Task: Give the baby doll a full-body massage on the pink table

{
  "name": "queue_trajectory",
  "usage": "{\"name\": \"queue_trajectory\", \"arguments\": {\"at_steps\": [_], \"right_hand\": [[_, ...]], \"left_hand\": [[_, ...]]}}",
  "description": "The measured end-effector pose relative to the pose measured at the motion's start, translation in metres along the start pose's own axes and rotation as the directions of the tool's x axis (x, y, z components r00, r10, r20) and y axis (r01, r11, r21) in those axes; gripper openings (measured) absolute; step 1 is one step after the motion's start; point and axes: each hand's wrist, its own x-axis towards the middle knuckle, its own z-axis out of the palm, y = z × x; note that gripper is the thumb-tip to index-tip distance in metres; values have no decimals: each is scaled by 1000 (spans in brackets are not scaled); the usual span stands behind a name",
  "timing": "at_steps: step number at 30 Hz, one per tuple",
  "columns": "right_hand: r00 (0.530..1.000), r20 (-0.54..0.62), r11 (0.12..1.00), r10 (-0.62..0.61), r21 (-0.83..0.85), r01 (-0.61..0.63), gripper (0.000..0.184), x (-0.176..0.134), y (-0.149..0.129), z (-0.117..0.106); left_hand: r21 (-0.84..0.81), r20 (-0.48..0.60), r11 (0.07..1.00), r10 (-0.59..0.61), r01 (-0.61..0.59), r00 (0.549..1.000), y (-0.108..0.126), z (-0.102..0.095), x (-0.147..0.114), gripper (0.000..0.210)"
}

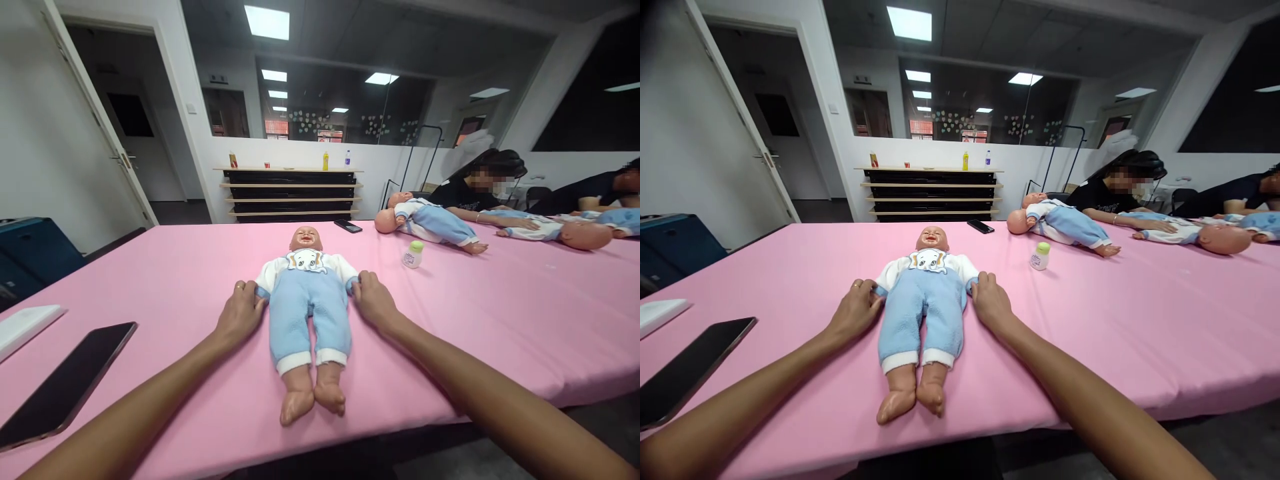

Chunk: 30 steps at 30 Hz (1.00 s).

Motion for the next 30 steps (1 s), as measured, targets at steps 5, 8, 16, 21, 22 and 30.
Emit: {"name": "queue_trajectory", "arguments": {"at_steps": [5,8,16,21,22,30], "right_hand": [[990,133,998,43,-45,-37,31,-20,-4,8],[987,156,997,40,57,-49,28,-20,-2,3],[958,-285,973,6,221,59,33,36,15,-18],[937,-336,976,94,215,-20,33,148,0,-10],[939,-318,976,128,207,-63,33,170,-4,-3],[971,197,986,136,67,-151,21,256,-12,92]], "left_hand": [[129,66,991,17,-25,998,9,3,-16,21],[115,57,993,13,-20,998,9,1,-15,21],[-88,-199,995,29,-47,980,-1,-31,41,43],[-59,-270,990,109,-129,957,12,-33,148,39],[-33,-266,992,106,-119,958,13,-25,172,35],[125,72,984,-136,126,988,9,89,276,26]]}}
